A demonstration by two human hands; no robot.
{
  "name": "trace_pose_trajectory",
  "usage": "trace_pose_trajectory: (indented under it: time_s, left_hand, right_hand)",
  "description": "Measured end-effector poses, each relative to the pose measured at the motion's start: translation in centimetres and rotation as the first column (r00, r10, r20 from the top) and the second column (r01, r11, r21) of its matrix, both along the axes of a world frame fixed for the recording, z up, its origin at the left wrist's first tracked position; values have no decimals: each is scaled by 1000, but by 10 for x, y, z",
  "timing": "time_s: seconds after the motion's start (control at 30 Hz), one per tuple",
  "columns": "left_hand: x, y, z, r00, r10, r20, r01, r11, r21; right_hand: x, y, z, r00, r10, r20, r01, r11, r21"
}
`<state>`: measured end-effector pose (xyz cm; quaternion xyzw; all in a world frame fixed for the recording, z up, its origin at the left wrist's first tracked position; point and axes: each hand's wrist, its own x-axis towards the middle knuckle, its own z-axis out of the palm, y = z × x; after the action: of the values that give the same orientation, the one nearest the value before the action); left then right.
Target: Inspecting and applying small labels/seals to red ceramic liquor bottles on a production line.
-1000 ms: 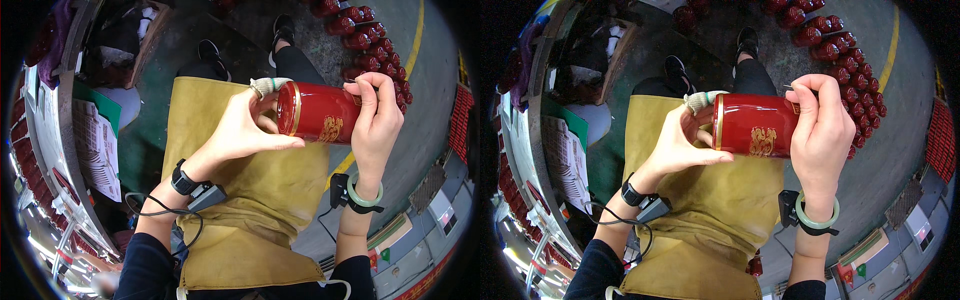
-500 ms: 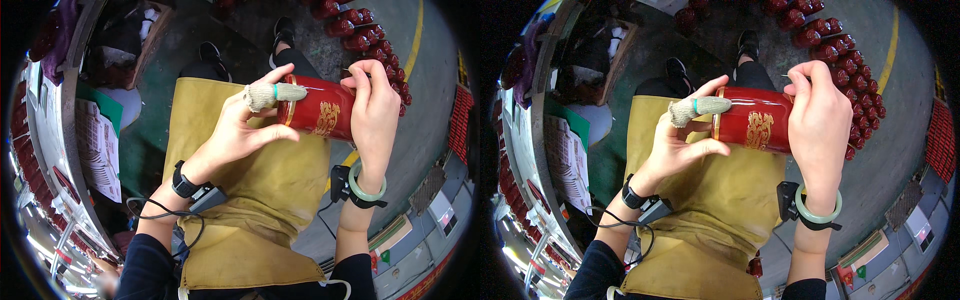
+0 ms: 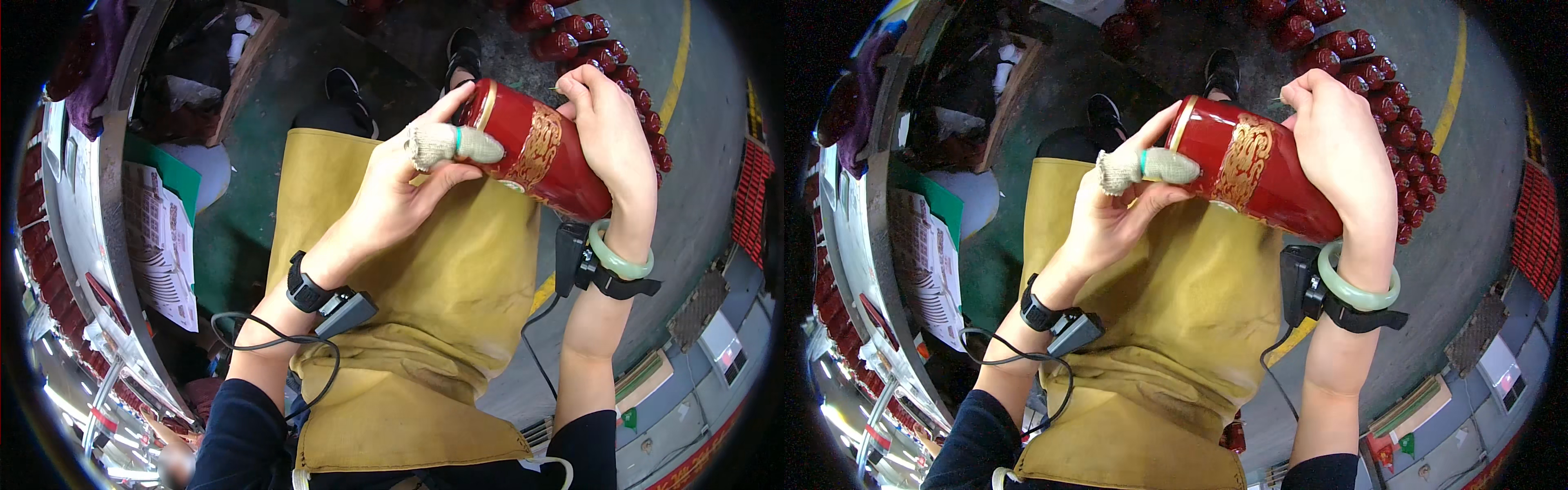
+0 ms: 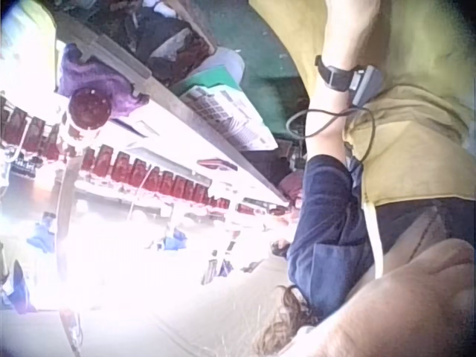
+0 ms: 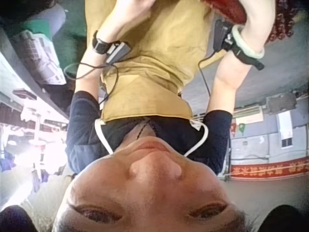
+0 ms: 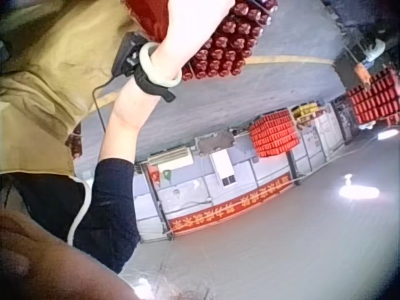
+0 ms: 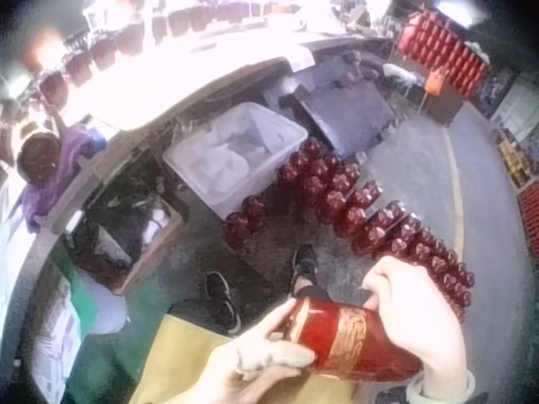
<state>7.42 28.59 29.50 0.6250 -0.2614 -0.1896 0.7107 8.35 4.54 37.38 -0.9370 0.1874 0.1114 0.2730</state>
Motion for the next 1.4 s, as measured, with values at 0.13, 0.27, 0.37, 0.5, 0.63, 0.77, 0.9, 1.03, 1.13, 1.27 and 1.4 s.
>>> trace_pose_trajectory:
  time_s: [0.13,0.27,0.37,0.5,0.63,0.77,0.9,1.03,1.13,1.27,1.4]
  left_hand:
    - [-2,-8,3,964,94,248,-109,993,47]
    - [-6,-22,7,972,154,-175,-166,984,-58]
    - [-1,-26,6,971,228,-74,-232,972,-40]
    - [6,-30,7,965,234,-118,-233,972,21]
    - [13,-33,10,968,235,-93,-229,971,73]
    - [21,-35,12,968,245,-51,-238,964,118]
    - [29,-32,12,981,171,87,-187,954,233]
    - [41,-40,6,976,174,132,-203,945,257]
    - [54,-46,0,980,-154,-128,139,983,-122]
    - [52,-45,0,964,-130,-231,113,990,-87]
    - [20,-34,14,891,-40,-452,-14,993,-116]
  right_hand:
    - [-5,-7,-4,1000,-27,-5,28,995,96]
    - [-9,-12,-9,996,-87,6,86,990,108]
    - [-7,-20,-12,993,-109,-52,116,980,164]
    - [-5,-31,-21,991,-102,-88,118,971,210]
    - [-3,-41,-31,989,-107,-97,133,935,328]
    - [-2,-47,-38,979,-131,-156,186,885,428]
    - [-1,-47,-38,985,-110,-133,159,871,464]
    - [4,-43,-36,974,-109,-199,198,839,507]
    - [6,-41,-35,961,-132,-244,243,824,512]
    - [-1,-48,-21,919,-359,-163,383,714,586]
    - [-42,-43,7,841,-439,315,228,816,531]
